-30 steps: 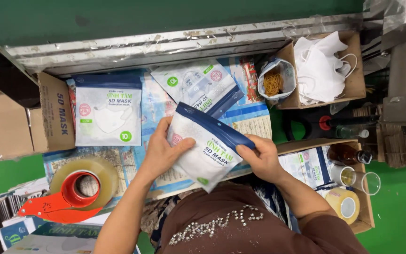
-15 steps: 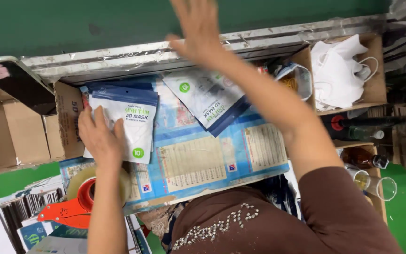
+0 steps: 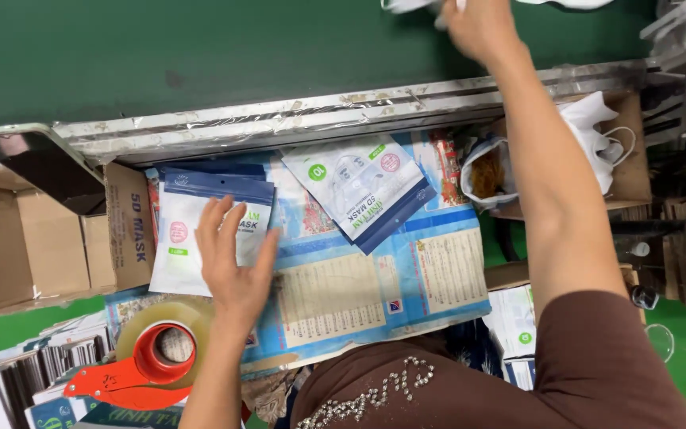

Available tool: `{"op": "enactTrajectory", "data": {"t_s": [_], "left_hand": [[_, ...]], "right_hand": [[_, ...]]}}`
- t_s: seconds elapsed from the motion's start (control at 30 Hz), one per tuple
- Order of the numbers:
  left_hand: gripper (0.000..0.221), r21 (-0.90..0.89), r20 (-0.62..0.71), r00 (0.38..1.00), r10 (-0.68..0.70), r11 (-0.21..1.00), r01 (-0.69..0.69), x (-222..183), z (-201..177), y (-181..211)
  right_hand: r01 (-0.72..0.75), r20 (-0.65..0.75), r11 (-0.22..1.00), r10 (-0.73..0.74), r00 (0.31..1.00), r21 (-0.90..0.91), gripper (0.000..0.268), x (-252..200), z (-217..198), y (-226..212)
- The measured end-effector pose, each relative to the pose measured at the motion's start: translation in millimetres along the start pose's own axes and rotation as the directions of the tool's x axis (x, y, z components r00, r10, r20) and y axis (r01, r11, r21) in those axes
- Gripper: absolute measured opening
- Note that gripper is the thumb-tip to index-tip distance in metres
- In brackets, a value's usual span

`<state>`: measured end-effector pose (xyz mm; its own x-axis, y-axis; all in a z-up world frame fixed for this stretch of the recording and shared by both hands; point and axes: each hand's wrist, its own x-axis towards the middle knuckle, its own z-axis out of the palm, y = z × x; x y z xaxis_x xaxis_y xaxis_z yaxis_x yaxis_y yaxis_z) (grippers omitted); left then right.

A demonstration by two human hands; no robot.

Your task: Packaging face masks into plastic packets and then sealing them inside cardboard boxes.

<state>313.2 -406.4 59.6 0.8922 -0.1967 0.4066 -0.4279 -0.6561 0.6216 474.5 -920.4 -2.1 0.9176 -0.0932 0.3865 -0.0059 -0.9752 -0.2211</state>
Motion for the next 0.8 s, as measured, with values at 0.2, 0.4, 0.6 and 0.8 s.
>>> {"op": "enactTrajectory", "data": {"t_s": [0.2, 0.4, 0.6, 0.8], "left_hand": [[0.07, -0.529, 0.268, 0.957, -0.111, 0.813, 0.243, 7, 40, 31], [0.04, -0.548, 0.53, 0.846, 0.055, 0.784, 0.292, -82, 101, -16], [0.068, -0.482, 0.626, 0.776, 0.074, 0.819, 0.311, -84, 79, 8], [0.082, -0.384, 0.793, 0.468, 0.389, -0.276, 0.881, -66, 34, 19]], "right_hand": [[0.16, 0.103, 0.693, -0.321, 0.941, 0.703, 0.046, -172, -106, -176], [-0.256, 0.372, 0.42, -0.222, 0.901, 0.871, 0.096, -270, -122, -219], [0.094, 0.146, 0.805, -0.219, 0.965, 0.586, 0.079, -333, -59, -216], [-0.576, 0.575, -0.046, -0.018, 0.818, 0.816, 0.064, -321, -144, -232]]}}
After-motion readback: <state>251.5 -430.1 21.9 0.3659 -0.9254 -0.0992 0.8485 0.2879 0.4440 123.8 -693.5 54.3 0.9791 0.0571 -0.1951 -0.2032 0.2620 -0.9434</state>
